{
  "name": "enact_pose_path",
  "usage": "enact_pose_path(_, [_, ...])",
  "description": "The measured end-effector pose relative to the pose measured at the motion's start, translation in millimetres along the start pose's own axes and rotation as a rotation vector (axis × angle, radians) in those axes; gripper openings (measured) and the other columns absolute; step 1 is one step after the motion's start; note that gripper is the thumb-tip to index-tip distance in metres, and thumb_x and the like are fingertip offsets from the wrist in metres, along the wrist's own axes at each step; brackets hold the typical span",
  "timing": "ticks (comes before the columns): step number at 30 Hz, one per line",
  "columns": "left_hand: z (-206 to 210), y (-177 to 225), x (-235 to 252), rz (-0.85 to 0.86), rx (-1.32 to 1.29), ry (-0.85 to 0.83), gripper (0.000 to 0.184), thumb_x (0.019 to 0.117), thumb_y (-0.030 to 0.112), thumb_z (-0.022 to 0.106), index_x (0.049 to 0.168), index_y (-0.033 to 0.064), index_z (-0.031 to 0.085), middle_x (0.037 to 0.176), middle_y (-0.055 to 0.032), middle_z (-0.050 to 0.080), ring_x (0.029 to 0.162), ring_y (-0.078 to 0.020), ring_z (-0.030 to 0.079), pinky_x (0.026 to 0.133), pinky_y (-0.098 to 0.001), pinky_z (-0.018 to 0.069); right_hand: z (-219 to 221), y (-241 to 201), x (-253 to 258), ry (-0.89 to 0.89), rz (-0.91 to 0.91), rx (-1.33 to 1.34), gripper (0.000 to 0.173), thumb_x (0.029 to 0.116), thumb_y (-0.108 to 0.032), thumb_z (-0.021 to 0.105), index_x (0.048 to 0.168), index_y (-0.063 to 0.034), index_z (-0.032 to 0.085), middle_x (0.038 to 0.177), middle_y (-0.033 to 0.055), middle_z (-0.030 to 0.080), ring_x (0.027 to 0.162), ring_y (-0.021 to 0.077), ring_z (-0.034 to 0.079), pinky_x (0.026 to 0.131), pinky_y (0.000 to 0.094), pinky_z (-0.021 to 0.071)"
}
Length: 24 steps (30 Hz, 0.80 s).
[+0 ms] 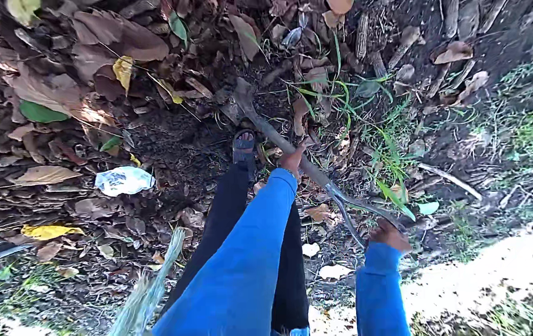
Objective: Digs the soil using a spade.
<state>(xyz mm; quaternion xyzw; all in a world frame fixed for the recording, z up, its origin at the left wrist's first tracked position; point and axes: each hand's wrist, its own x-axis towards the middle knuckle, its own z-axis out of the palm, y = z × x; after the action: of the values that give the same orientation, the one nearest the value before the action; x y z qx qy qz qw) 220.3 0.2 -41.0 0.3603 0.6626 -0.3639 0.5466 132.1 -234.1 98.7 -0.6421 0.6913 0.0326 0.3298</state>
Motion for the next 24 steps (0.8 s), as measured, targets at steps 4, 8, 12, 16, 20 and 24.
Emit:
enact_pose_path(4, [-7.6, 3.8, 9.7, 0.014, -0.270, 0.028, 0.056, 0.0972, 0.020, 0.070, 0.144, 0.0037, 0.044, 0.117, -0.0218, 0.062, 0.096, -0.0313, 0.064, 0.082, -0.0493, 0.0570, -18.1, 11.8, -39.0, -0.024, -0.251, 0.121, 0.028, 0.0784, 0.011, 0.065, 0.103, 0.0001, 0.057, 0.065, -0.0004, 0.058, 0.047, 0.0075, 0.055, 0.046, 0.0260, 0.0524])
enact_pose_path(8, [-53.6, -0.3, -54.7, 0.051, -0.354, -0.107, 0.032, 0.0880, 0.023, 0.067, 0.117, 0.0134, 0.056, 0.089, -0.0055, 0.060, 0.074, -0.0185, 0.060, 0.065, -0.0390, 0.0532, -72.8, 27.9, -89.0, -0.103, -0.842, 0.108, 0.023, 0.0686, -0.002, 0.075, 0.089, 0.0026, 0.065, 0.077, -0.0028, 0.067, 0.069, 0.0017, 0.065, 0.067, 0.0238, 0.0592])
enact_pose_path(12, [-83.5, 11.3, -112.4, 0.012, -0.643, -0.321, 0.013, 0.0912, 0.022, 0.056, 0.080, 0.0156, 0.052, 0.065, 0.0000, 0.051, 0.055, -0.0146, 0.054, 0.056, -0.0340, 0.0518, -138.1, -25.5, -108.6, -0.558, -1.398, -0.034, 0.016, 0.0903, -0.030, 0.070, 0.084, -0.0174, 0.062, 0.081, -0.0055, 0.066, 0.081, 0.0055, 0.066, 0.078, 0.0262, 0.0578])
enact_pose_path(16, [-158.3, 1.2, -117.6, -0.037, -0.878, -0.497, 0.033, 0.1016, 0.031, 0.041, 0.073, 0.0154, 0.049, 0.053, 0.0022, 0.047, 0.043, -0.0122, 0.051, 0.047, -0.0289, 0.0512, -155.5, -37.1, -169.4, -0.927, -1.732, -0.445, 0.034, 0.0982, -0.030, 0.056, 0.069, -0.0128, 0.057, 0.060, 0.0052, 0.057, 0.058, 0.0210, 0.058, 0.061, 0.0386, 0.0521])
enact_pose_path(20, [-198.8, -10.9, -110.7, -0.069, -0.799, -0.309, 0.027, 0.1009, 0.028, 0.047, 0.078, 0.0132, 0.049, 0.057, -0.0009, 0.049, 0.045, -0.0144, 0.052, 0.048, -0.0312, 0.0516, -143.2, 3.5, -188.4, -1.187, -1.830, -0.507, 0.038, 0.0972, -0.040, 0.051, 0.068, -0.0163, 0.057, 0.061, 0.0017, 0.057, 0.060, 0.0200, 0.057, 0.064, 0.0381, 0.0505])
enact_pose_path(24, [-192.7, 3.0, -127.1, -0.067, -0.624, -0.089, 0.013, 0.0961, 0.016, 0.056, 0.086, 0.0106, 0.049, 0.059, -0.0027, 0.047, 0.044, -0.0150, 0.048, 0.043, -0.0308, 0.0479, -154.6, 17.0, -207.2, -1.182, -1.494, -0.386, 0.041, 0.0919, -0.039, 0.066, 0.065, -0.0099, 0.057, 0.061, 0.0046, 0.060, 0.061, 0.0164, 0.061, 0.065, 0.0336, 0.0541])
